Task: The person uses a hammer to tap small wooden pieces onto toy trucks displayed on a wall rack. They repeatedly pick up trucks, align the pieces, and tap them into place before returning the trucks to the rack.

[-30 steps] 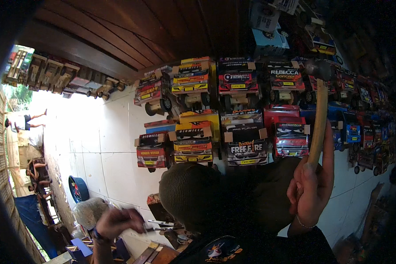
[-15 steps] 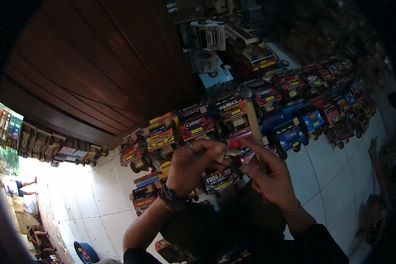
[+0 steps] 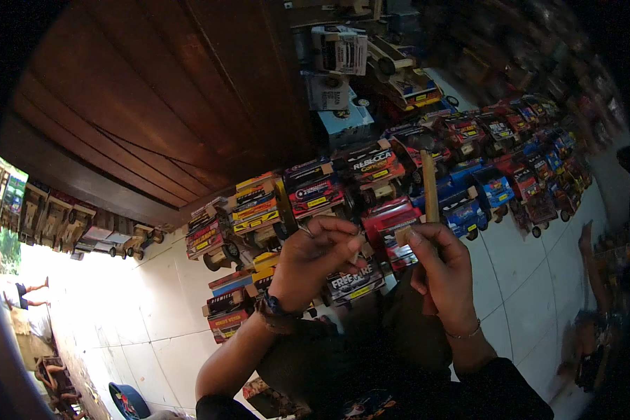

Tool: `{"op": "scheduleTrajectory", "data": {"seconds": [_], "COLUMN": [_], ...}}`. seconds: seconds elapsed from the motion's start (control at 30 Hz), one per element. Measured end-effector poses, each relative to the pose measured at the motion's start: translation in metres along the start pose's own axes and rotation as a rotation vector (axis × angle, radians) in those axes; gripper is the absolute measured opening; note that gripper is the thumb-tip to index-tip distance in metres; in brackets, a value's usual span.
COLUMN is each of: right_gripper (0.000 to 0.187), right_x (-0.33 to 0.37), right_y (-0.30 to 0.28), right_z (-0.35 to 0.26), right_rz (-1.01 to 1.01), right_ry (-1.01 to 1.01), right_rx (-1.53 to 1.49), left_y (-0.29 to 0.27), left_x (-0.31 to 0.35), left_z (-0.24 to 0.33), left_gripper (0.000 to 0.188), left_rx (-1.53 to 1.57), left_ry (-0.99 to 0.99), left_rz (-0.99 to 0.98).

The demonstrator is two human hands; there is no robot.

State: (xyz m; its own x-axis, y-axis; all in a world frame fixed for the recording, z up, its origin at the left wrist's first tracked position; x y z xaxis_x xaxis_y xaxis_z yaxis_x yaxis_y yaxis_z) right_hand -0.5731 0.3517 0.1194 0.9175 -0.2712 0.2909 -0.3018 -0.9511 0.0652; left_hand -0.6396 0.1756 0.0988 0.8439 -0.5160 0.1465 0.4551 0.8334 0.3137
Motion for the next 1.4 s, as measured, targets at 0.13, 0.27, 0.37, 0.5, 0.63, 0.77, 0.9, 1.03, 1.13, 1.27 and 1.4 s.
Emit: {"op": "scheduleTrajectory", "data": {"seconds": [0.13,0.27,0.37,0.5,0.63,0.77,0.9,1.03,1.13,1.27,1.4], "right_gripper": [0.023,0.022,0.022,0.022,0.023,0.039,0.046,0.042,0.042,0.043,0.042], "right_x": [-0.003,-0.004,-0.004,-0.003,-0.001,0.001,0.017,0.03,0.042,0.046,0.051], "right_y": [-0.005,-0.003,0.0,0.002,0.005,-0.019,-0.076,-0.107,-0.109,-0.106,-0.121], "right_z": [0.005,0.007,0.006,0.007,0.008,-0.004,-0.018,-0.001,0.031,0.052,0.062], "right_rz": [0.02,0.002,-0.014,-0.031,-0.081,0.081,0.418,0.549,0.486,0.441,0.506], "right_ry": [0.048,0.053,0.044,0.058,0.068,-0.054,-0.212,-0.22,-0.114,-0.171,-0.087], "right_rx": [-0.078,-0.104,-0.098,-0.125,-0.085,-0.104,0.067,0.194,0.197,0.19,0.245], "left_y": [-0.004,0.006,0.022,0.037,0.04,0.029,0.018,0.018,0.019,0.017,0.024], "left_x": [-0.001,-0.001,-0.005,-0.014,-0.024,-0.037,-0.057,-0.07,-0.08,-0.09,-0.09], "left_z": [-0.023,-0.028,-0.011,0.005,0.012,0.012,-0.001,-0.037,-0.056,-0.062,-0.073], "left_gripper": [0.026,0.028,0.028,0.025,0.023,0.023,0.025,0.032,0.034,0.032,0.027], "left_rx": [0.246,0.346,-0.042,-0.141,-0.191,-0.081,-0.068,-0.042,-0.058,-0.285,-0.275], "left_ry": [-0.183,-0.25,-0.069,0.131,0.139,0.032,-0.005,-0.149,-0.204,-0.129,-0.159], "left_rz": [0.062,0.016,-0.086,-0.051,-0.057,-0.064,0.013,0.026,-0.012,-0.087,-0.169]}}
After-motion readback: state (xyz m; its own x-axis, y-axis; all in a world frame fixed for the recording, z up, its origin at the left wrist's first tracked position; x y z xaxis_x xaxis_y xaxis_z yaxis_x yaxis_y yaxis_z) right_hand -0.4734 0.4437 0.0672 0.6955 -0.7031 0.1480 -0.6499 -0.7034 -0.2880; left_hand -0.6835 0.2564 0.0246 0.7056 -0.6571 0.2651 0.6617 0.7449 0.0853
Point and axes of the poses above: each hand's wrist, its own x-axis away from the middle knuckle, its own y-axis out of the palm, z = x × y, the point moved 9 cm from there along -x, towards the middle knuckle, and after that the axes turned 3 degrees about y, right-handed, at the moved point
